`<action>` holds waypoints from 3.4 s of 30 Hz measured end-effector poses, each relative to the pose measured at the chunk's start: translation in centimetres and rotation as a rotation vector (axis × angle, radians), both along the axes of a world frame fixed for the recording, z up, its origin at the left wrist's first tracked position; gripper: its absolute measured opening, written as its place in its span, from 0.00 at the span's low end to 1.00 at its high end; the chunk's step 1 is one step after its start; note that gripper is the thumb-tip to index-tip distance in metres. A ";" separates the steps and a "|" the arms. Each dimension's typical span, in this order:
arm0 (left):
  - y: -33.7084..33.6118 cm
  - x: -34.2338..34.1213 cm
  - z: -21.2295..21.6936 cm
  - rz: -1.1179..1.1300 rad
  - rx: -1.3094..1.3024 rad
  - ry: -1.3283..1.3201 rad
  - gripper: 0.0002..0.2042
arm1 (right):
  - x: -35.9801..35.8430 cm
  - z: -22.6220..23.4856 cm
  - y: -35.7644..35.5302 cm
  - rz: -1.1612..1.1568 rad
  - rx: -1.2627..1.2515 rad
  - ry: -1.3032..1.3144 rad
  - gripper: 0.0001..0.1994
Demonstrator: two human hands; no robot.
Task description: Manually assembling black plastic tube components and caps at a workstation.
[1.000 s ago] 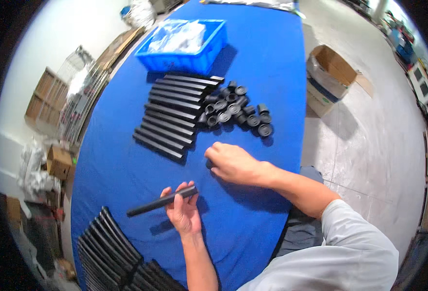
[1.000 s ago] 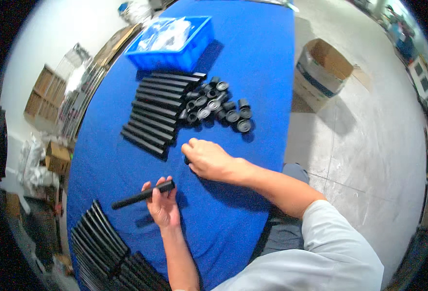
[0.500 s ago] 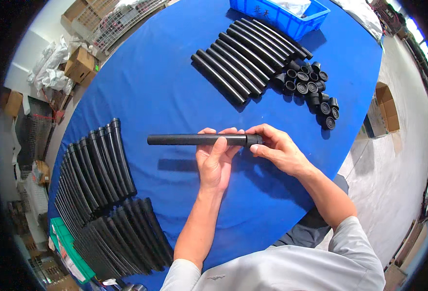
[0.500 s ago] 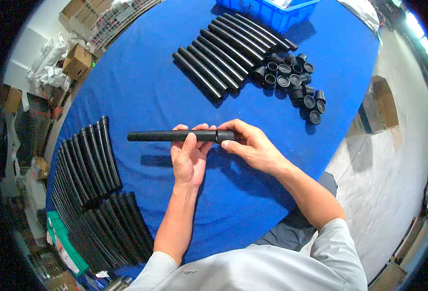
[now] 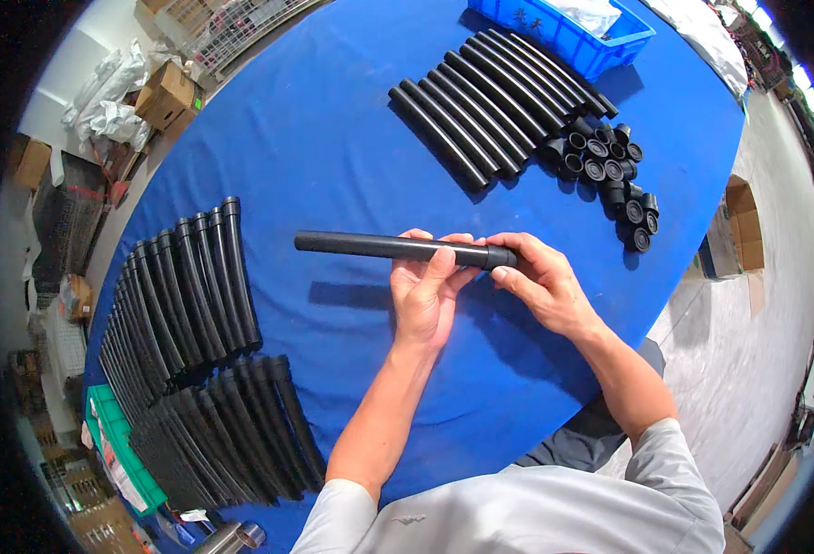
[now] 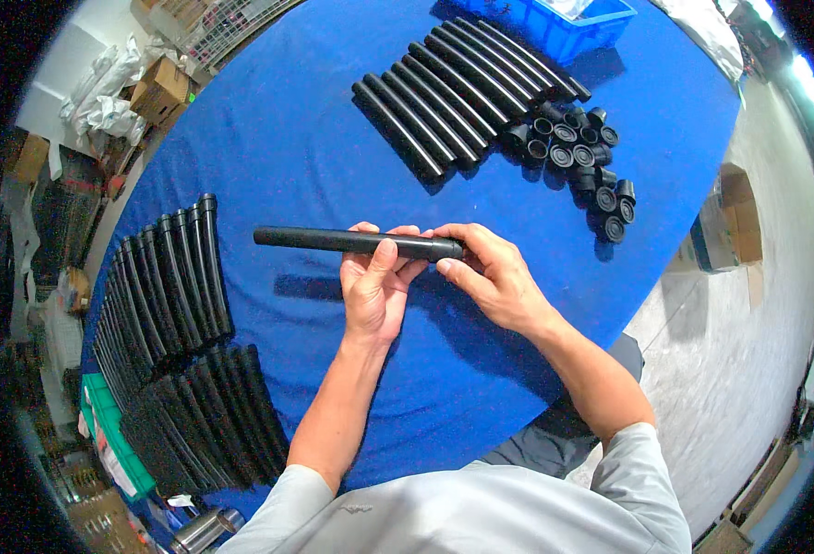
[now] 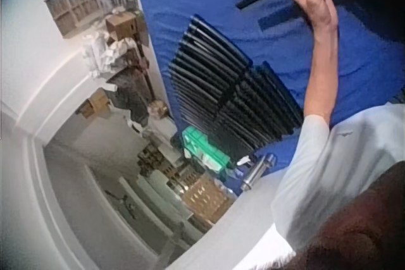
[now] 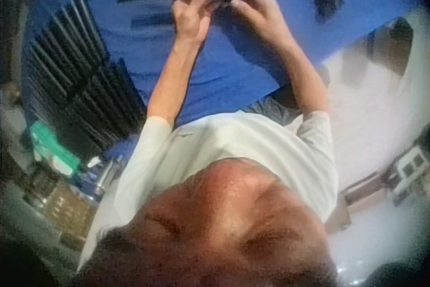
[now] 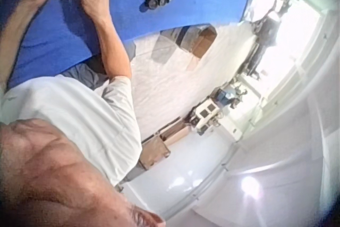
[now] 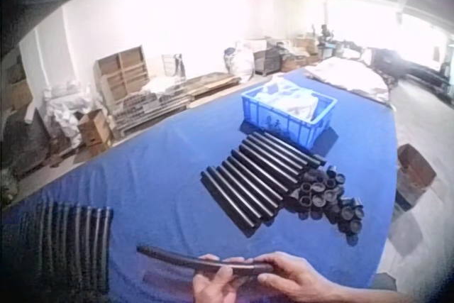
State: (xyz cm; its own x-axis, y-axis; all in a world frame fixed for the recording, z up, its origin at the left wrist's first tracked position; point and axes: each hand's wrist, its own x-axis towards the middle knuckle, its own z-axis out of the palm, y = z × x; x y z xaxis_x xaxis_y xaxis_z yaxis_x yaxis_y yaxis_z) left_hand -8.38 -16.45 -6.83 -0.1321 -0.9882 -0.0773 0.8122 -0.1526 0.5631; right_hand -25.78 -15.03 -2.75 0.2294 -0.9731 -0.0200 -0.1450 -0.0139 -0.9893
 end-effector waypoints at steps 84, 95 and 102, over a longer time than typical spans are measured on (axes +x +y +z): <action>-0.8 1.9 1.2 0.158 0.169 -0.305 0.11 | 0.4 -1.7 -0.4 0.125 -0.512 0.564 0.14; -0.9 2.2 1.3 0.152 0.172 -0.297 0.12 | 1.0 -1.6 0.0 0.076 -0.472 0.549 0.16; -0.3 1.1 2.0 0.193 0.153 -0.276 0.16 | 1.2 -2.1 0.0 -0.031 -0.628 0.548 0.17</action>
